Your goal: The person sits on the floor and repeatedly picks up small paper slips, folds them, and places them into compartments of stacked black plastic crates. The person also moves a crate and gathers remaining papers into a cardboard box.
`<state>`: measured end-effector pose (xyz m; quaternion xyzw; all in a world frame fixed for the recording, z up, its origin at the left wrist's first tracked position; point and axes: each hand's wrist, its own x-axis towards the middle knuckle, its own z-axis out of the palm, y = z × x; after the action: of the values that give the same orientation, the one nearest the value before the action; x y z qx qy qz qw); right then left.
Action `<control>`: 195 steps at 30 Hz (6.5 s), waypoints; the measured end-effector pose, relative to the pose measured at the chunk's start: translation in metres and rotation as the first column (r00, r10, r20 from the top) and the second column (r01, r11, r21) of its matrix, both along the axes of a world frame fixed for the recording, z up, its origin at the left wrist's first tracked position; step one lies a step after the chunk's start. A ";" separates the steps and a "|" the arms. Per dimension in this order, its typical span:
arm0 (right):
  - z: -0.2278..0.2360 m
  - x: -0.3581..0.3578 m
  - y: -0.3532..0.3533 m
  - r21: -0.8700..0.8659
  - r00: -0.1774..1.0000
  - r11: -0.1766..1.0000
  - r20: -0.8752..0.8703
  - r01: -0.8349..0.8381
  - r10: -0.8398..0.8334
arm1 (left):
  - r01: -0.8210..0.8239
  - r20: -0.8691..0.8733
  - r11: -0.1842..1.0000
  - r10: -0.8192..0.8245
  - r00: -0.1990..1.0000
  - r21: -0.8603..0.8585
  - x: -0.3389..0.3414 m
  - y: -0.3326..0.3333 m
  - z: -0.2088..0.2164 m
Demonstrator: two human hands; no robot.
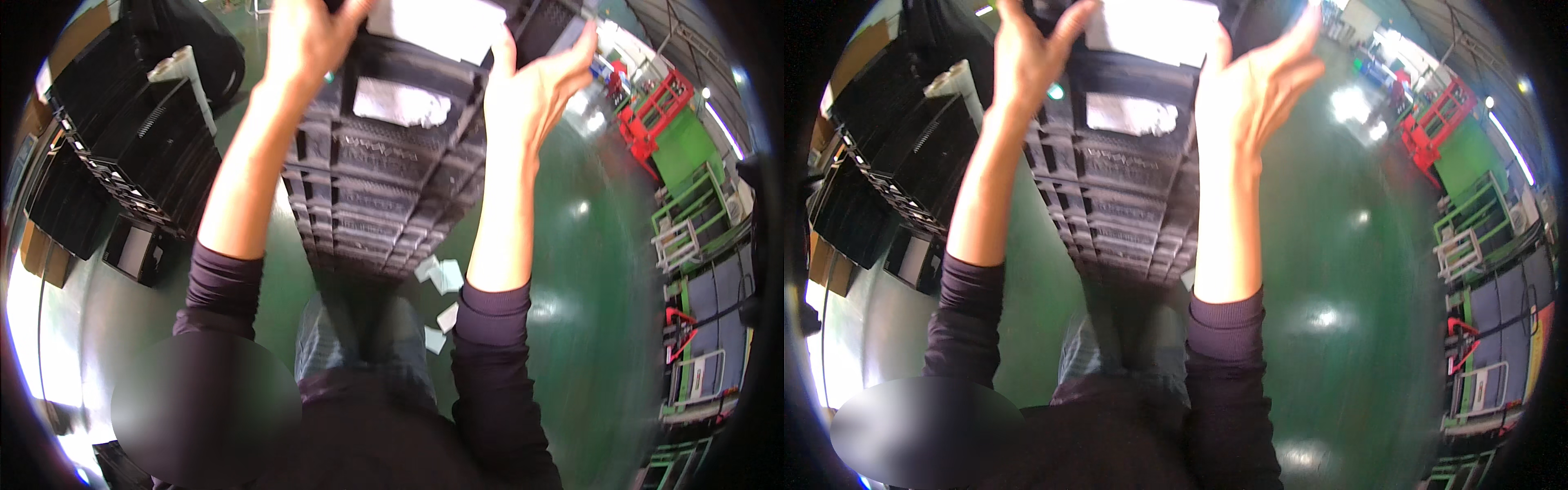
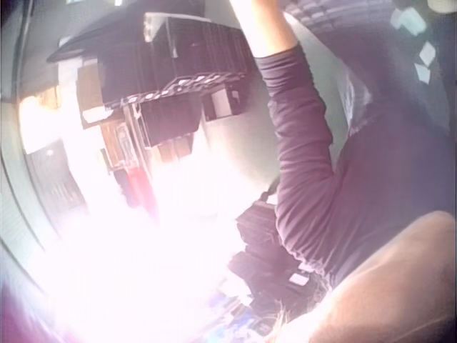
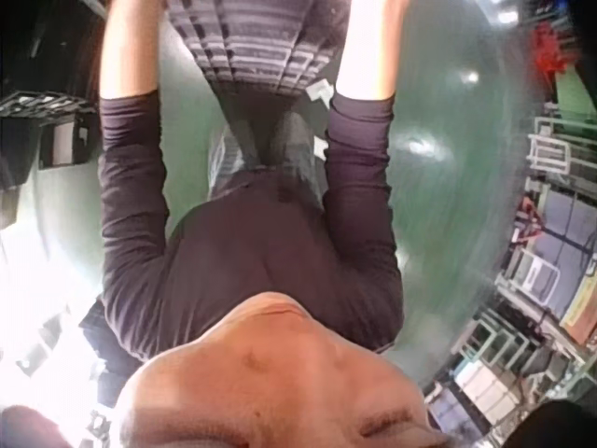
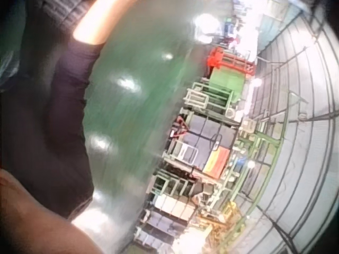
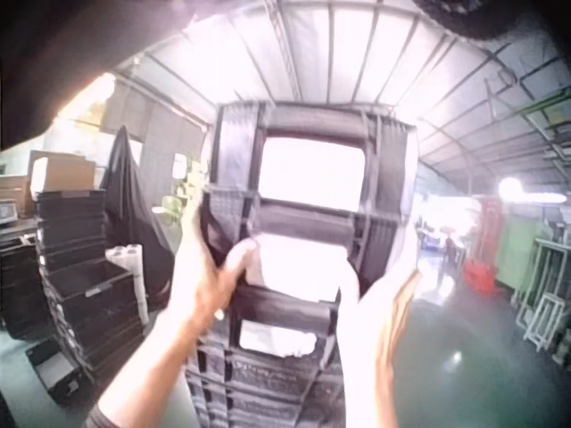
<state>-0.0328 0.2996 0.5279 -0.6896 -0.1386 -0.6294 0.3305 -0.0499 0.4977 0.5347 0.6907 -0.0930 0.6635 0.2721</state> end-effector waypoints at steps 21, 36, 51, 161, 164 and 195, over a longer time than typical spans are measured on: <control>-0.652 -0.107 -0.314 -0.077 -0.452 0.958 -0.890 0.276 0.058 | 0.508 -0.915 0.794 -0.403 0.029 -0.333 -0.116 -0.167 -0.256; -0.666 -0.042 -0.320 -0.213 -0.458 0.960 -0.882 0.183 -0.108 | 0.541 -0.947 0.782 -0.198 -0.253 -0.308 -0.098 -0.195 -0.307; -0.385 -0.086 -0.242 0.963 0.082 0.257 -0.263 0.078 0.961 | -0.002 -0.613 0.615 -0.786 -0.082 -0.789 -0.094 -0.230 -0.291; -0.154 -0.164 -0.005 0.120 0.390 0.704 -0.762 -0.700 0.518 | 0.341 -0.491 0.922 -0.385 0.781 -0.181 -0.181 -0.055 -0.191; -0.156 -0.162 -0.006 0.135 0.387 0.693 -0.748 -0.708 0.540 | 0.372 -0.487 0.900 -0.436 0.757 -0.226 -0.179 -0.055 -0.193; -0.154 -0.158 -0.023 0.259 0.294 0.677 -0.754 -0.689 0.588 | 0.408 -0.321 0.422 -0.900 0.293 -0.810 -0.177 -0.065 -0.186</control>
<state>-0.1907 0.2767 0.3740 -0.7947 -0.2759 -0.0613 0.5371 -0.2265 0.4331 0.3485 0.6530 -0.0600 0.1259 0.7444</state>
